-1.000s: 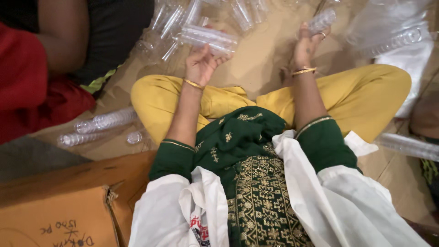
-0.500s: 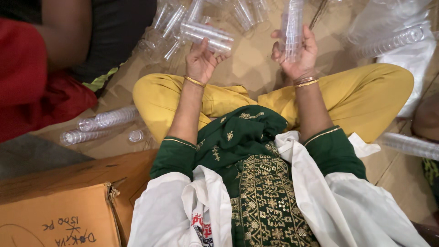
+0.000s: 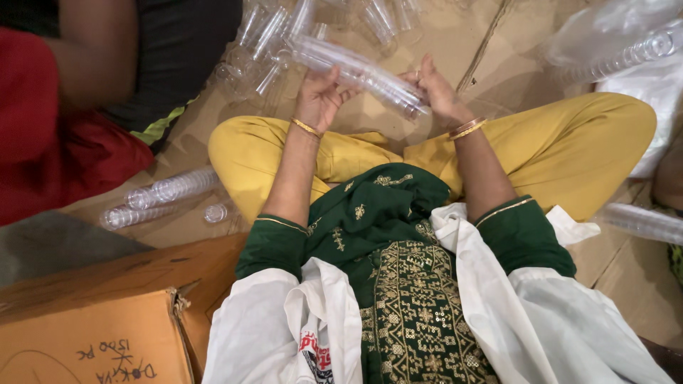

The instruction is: The person sits on the floor and stacks loose plastic cups into tall nested columns, tapping each column to settle the cups, then places completed stacks into a cardboard box beside them. Other people nearby handle cups on the floor as well.

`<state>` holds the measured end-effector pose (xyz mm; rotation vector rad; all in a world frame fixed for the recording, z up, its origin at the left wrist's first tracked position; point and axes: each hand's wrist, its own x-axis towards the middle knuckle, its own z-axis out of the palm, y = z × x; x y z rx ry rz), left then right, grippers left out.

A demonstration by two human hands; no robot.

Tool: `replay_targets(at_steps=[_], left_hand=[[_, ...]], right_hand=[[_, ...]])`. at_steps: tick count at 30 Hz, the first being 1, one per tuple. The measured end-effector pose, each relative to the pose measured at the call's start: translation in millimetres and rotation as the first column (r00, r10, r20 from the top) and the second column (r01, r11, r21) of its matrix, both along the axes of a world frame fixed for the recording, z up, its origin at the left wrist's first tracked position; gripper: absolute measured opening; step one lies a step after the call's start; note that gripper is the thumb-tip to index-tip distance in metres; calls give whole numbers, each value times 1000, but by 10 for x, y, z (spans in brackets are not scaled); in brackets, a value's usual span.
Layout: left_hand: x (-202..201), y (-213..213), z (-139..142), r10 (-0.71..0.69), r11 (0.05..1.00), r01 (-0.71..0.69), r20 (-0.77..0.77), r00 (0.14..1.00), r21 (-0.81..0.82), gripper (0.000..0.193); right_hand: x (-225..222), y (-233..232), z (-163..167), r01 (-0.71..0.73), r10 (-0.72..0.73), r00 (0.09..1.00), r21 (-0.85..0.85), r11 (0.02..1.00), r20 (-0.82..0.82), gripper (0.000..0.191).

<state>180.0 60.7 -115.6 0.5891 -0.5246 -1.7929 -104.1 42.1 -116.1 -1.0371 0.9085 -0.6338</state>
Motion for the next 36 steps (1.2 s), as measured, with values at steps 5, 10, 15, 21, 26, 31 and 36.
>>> replay_targets(at_steps=[5,10,15,21,26,31,36], left_hand=[[-174,53,-31,-117,986,105,89,989,131,64],[-228,61,132,-148,985,142,55,988,96,64],[-195,95,256,-175,984,176,47,983,-2,67],[-239,135,397,-200,979,202,120,972,-4,76],[-246,228,565,-235,941,265,159,959,-212,87],[-243,210,677,-253,922,272,101,962,-276,97],[-148,200,655,-192,946,224,153,969,-233,85]], right_hand=[[62,68,140,-43,43,999,-76,996,-2,113],[93,108,217,65,-65,998,-148,987,6,109],[134,126,284,87,-74,996,-295,952,54,85],[236,335,677,-165,-27,946,-553,817,-322,83],[307,480,934,-176,-155,940,-819,546,-305,75],[63,744,838,-42,-371,824,-699,714,-428,88],[-713,1416,474,438,-573,818,-702,562,51,77]])
